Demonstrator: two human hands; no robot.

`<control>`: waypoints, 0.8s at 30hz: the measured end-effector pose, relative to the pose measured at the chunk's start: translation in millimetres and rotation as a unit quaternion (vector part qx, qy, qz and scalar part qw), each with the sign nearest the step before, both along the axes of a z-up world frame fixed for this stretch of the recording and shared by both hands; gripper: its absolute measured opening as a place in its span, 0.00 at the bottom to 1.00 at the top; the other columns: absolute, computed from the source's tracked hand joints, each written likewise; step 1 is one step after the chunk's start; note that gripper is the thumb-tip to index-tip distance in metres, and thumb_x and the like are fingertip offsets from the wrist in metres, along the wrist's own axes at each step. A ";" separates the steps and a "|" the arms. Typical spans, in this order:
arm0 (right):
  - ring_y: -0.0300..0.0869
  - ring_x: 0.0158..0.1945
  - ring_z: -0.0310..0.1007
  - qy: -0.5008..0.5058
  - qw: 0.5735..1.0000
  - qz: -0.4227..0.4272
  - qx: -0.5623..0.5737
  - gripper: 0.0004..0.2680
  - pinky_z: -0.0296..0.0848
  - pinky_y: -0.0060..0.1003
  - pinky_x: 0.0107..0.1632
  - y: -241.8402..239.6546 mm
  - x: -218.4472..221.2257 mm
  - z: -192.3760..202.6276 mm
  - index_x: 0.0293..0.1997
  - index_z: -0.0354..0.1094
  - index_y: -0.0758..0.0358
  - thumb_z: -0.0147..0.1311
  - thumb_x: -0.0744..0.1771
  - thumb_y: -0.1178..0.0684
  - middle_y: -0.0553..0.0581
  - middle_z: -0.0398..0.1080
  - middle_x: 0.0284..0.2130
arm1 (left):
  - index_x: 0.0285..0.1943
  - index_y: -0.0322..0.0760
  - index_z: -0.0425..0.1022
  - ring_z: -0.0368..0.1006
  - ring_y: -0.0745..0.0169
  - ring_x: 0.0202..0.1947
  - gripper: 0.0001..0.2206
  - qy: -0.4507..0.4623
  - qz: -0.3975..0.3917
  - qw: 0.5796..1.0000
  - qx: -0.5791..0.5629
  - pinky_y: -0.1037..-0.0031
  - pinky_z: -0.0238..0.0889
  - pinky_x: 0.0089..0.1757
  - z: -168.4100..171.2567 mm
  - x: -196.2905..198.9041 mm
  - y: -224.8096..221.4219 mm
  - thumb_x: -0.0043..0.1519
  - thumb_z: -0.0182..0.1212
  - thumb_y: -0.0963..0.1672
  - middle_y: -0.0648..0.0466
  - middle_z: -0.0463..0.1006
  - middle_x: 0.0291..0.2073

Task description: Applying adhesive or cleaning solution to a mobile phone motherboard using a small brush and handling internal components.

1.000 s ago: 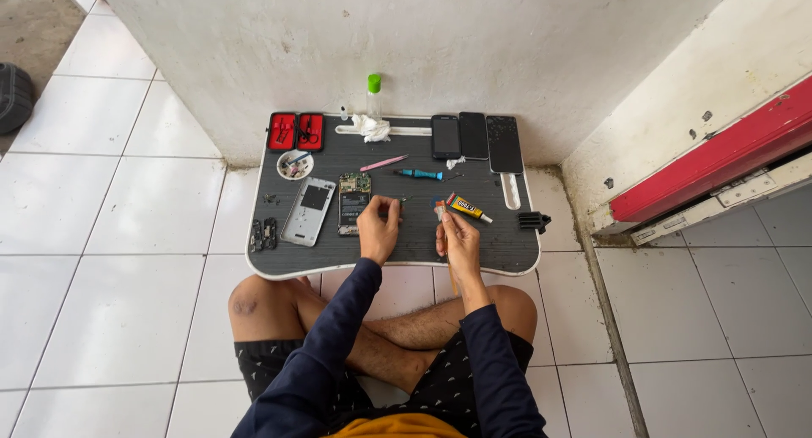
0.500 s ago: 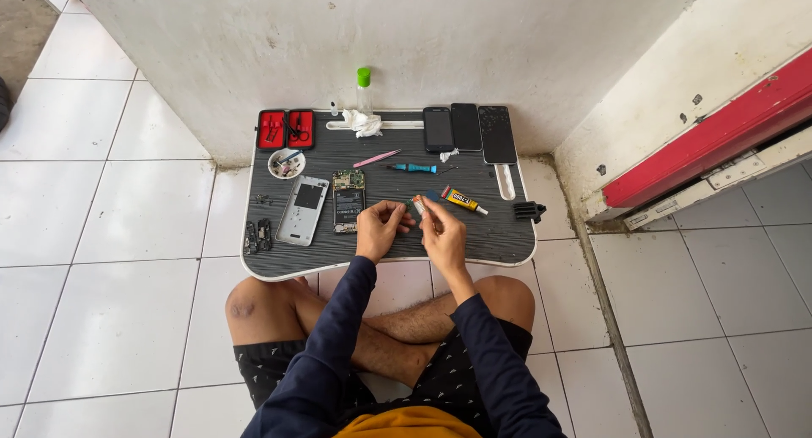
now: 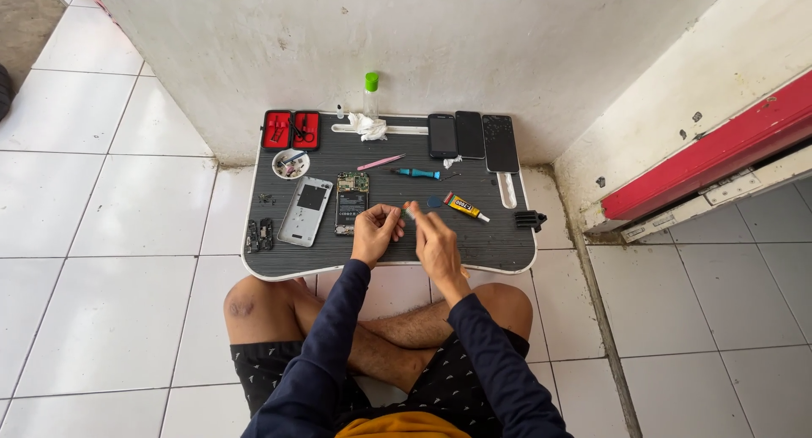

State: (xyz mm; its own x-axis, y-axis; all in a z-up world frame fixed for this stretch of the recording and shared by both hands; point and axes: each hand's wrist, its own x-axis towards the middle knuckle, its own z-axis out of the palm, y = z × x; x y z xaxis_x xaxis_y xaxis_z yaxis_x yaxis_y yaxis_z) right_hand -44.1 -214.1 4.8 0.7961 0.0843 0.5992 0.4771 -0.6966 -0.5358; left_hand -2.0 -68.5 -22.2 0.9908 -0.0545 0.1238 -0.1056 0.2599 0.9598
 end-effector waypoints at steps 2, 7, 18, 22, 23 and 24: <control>0.51 0.30 0.75 -0.007 1.000 -0.013 -0.003 0.15 0.73 0.40 0.32 5.4 -1.6 -3.5 0.62 0.71 0.60 0.50 0.68 0.64 0.62 0.71 0.28 | 0.38 0.23 0.78 0.75 0.64 0.17 0.08 0.000 0.007 1.000 -0.005 0.79 0.71 0.22 -3.2 -0.4 -1.9 0.67 0.58 0.39 0.43 0.80 0.21; 0.54 0.32 0.75 -0.025 1.000 -0.018 -0.007 0.15 0.74 0.41 0.32 18.7 -6.0 -4.4 0.62 0.71 0.58 0.49 0.68 0.63 0.60 0.69 0.27 | 0.38 0.21 0.77 0.75 0.64 0.18 0.09 0.011 0.026 0.999 -0.037 0.79 0.71 0.22 1.4 -1.8 -5.7 0.67 0.57 0.38 0.43 0.79 0.22; 0.54 0.32 0.74 -0.039 0.999 -0.019 0.013 0.15 0.73 0.41 0.32 19.4 -4.6 -6.0 0.62 0.71 0.59 0.49 0.68 0.64 0.61 0.68 0.27 | 0.36 0.22 0.77 0.74 0.66 0.16 0.09 0.025 0.080 0.994 -0.070 0.80 0.69 0.21 -4.5 0.8 -15.4 0.67 0.57 0.39 0.43 0.79 0.21; 0.53 0.31 0.74 -0.040 0.998 -0.039 0.023 0.15 0.73 0.41 0.32 11.7 0.4 -12.7 0.62 0.71 0.60 0.50 0.68 0.64 0.61 0.69 0.27 | 0.35 0.23 0.77 0.74 0.65 0.17 0.09 0.019 0.065 0.996 -0.065 0.80 0.69 0.20 -0.6 -5.3 -16.0 0.67 0.59 0.39 0.42 0.79 0.21; 0.52 0.30 0.74 -0.044 0.998 -0.038 0.034 0.15 0.72 0.41 0.32 13.7 1.8 -12.6 0.62 0.71 0.60 0.50 0.68 0.64 0.61 0.70 0.27 | 0.35 0.22 0.76 0.74 0.65 0.16 0.09 0.018 0.066 0.995 -0.071 0.80 0.69 0.20 0.2 -4.3 -15.3 0.67 0.59 0.39 0.42 0.79 0.21; 0.52 0.30 0.73 -0.048 0.997 -0.038 0.044 0.16 0.72 0.41 0.31 15.7 3.3 -12.2 0.63 0.70 0.61 0.50 0.68 0.65 0.61 0.70 0.27 | 0.35 0.22 0.76 0.74 0.65 0.16 0.09 0.017 0.068 0.995 -0.076 0.80 0.69 0.20 1.3 -3.5 -14.6 0.67 0.59 0.39 0.43 0.79 0.21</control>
State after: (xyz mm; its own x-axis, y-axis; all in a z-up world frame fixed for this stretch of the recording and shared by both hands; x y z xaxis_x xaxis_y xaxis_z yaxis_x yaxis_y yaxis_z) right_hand -40.9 -198.4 -7.3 0.7362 -0.0298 0.6761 0.4778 -0.6845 -0.5505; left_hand -5.5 -83.1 -20.9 0.9915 0.0968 0.0869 -0.1180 0.3886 0.9138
